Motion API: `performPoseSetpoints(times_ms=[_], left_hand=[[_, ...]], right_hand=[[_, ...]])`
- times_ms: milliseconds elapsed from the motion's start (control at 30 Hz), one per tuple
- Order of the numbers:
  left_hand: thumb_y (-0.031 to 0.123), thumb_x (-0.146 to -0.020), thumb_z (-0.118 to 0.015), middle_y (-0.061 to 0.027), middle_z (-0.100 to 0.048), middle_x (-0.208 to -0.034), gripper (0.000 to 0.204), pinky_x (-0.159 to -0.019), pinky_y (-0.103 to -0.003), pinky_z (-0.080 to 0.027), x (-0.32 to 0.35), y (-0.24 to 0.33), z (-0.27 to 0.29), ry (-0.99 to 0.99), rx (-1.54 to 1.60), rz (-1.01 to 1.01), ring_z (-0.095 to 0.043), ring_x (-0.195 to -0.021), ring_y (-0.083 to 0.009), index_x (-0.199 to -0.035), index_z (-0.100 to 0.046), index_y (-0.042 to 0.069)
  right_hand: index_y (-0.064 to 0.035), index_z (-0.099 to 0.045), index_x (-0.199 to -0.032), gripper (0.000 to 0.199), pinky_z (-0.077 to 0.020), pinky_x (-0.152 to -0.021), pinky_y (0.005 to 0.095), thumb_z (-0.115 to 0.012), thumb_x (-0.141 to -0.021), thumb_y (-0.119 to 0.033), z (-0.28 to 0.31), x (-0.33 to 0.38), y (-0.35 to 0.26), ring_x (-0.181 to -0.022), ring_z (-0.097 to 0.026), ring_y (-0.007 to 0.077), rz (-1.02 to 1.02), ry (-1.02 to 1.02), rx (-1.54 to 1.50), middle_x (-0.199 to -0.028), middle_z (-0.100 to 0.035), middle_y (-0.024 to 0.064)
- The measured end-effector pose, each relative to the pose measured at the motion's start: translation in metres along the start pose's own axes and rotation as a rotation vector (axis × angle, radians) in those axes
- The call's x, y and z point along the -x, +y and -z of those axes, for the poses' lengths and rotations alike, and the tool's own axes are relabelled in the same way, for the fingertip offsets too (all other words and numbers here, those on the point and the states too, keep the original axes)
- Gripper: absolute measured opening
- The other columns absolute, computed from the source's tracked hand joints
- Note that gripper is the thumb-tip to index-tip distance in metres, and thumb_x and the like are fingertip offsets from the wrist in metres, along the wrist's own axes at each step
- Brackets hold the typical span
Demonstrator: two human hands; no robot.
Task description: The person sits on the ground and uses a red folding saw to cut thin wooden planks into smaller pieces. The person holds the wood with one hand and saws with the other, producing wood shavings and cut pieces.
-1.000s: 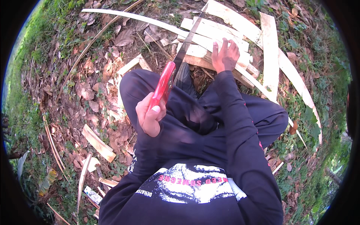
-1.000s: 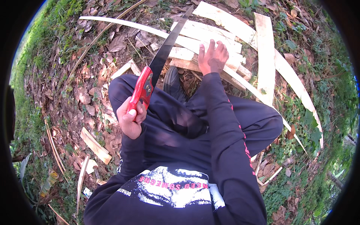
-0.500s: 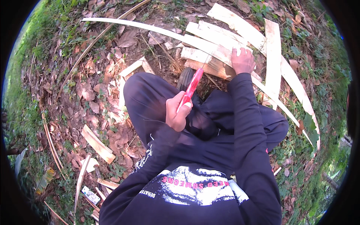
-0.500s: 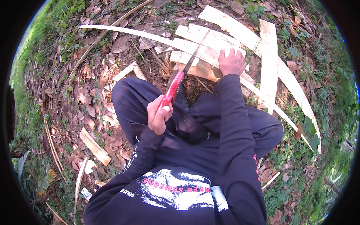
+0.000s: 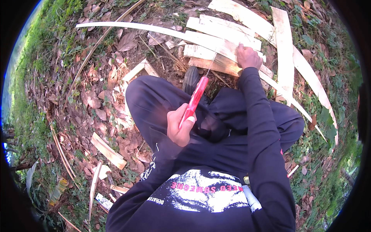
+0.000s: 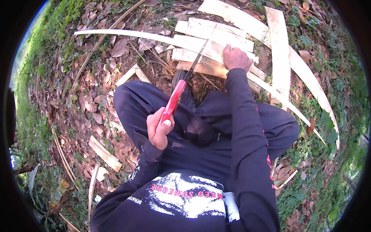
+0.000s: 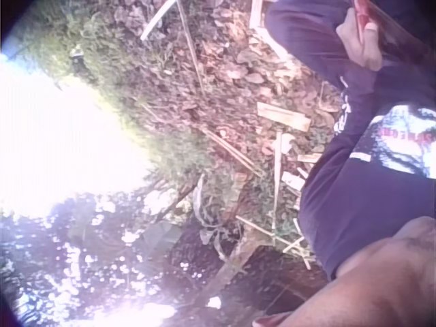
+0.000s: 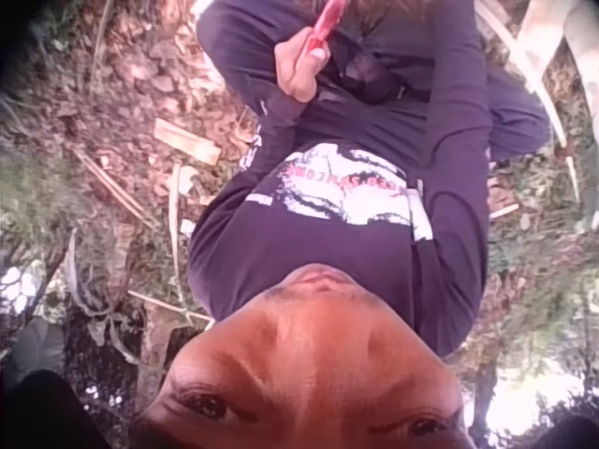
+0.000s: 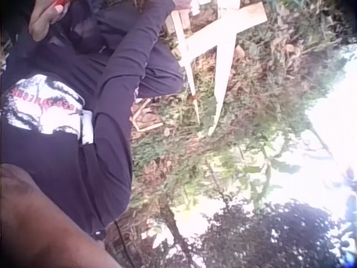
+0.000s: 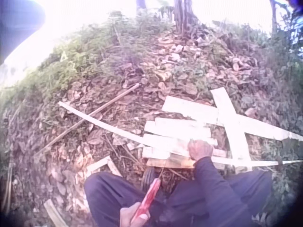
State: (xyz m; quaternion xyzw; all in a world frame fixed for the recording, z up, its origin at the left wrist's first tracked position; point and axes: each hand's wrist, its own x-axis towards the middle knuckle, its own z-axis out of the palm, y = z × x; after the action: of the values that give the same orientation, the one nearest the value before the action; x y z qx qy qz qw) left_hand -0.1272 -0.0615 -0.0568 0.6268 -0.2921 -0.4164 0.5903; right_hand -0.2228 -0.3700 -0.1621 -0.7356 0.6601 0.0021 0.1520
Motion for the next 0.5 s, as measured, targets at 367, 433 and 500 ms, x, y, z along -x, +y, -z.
performPoseSetpoints(times_ms=[367, 433, 500], left_hand=[[0.026, -0.082, -0.053, 0.0016, -0.039, -0.058, 0.026, -0.044, -0.022, -0.023, 0.0098, 0.0018, -0.0058, 0.075, 0.252, 0.108, -0.032, -0.048, -0.004, -0.081, -0.05, 0.001], [0.031, -0.084, -0.055, 0.0007, -0.04, -0.058, 0.03, -0.043, -0.022, -0.024, 0.0077, 0.0012, -0.0019, 0.078, 0.334, 0.141, -0.032, -0.046, -0.0054, -0.082, -0.05, 0.001], [0.021, -0.083, -0.053, 0.0018, -0.038, -0.058, 0.022, -0.044, -0.022, -0.023, 0.0067, 0.0018, -0.0021, 0.128, 0.447, 0.14, -0.03, -0.048, -0.0039, -0.083, -0.05, -0.001]], right_hand=[[-0.0115, -0.076, -0.098, 0.055, -0.0374, -0.095, 0.0471, -0.037, -0.095, -0.05, -0.0022, 0.0002, 0.0029, -0.096, -0.068, 0.0315, 0.042, -0.015, 0.013, -0.098, -0.073, 0.0161], [-0.011, -0.076, -0.098, 0.055, -0.0375, -0.095, 0.0472, -0.037, -0.095, -0.05, 0.0007, -0.0014, 0.0036, -0.096, -0.068, 0.0314, 0.047, -0.038, -0.002, -0.097, -0.073, 0.0162], [-0.0096, -0.076, -0.097, 0.056, -0.0373, -0.095, 0.0473, -0.037, -0.095, -0.049, 0.0031, -0.0004, 0.0038, -0.096, -0.068, 0.0316, 0.042, -0.039, 0.0, -0.096, -0.073, 0.0165]])
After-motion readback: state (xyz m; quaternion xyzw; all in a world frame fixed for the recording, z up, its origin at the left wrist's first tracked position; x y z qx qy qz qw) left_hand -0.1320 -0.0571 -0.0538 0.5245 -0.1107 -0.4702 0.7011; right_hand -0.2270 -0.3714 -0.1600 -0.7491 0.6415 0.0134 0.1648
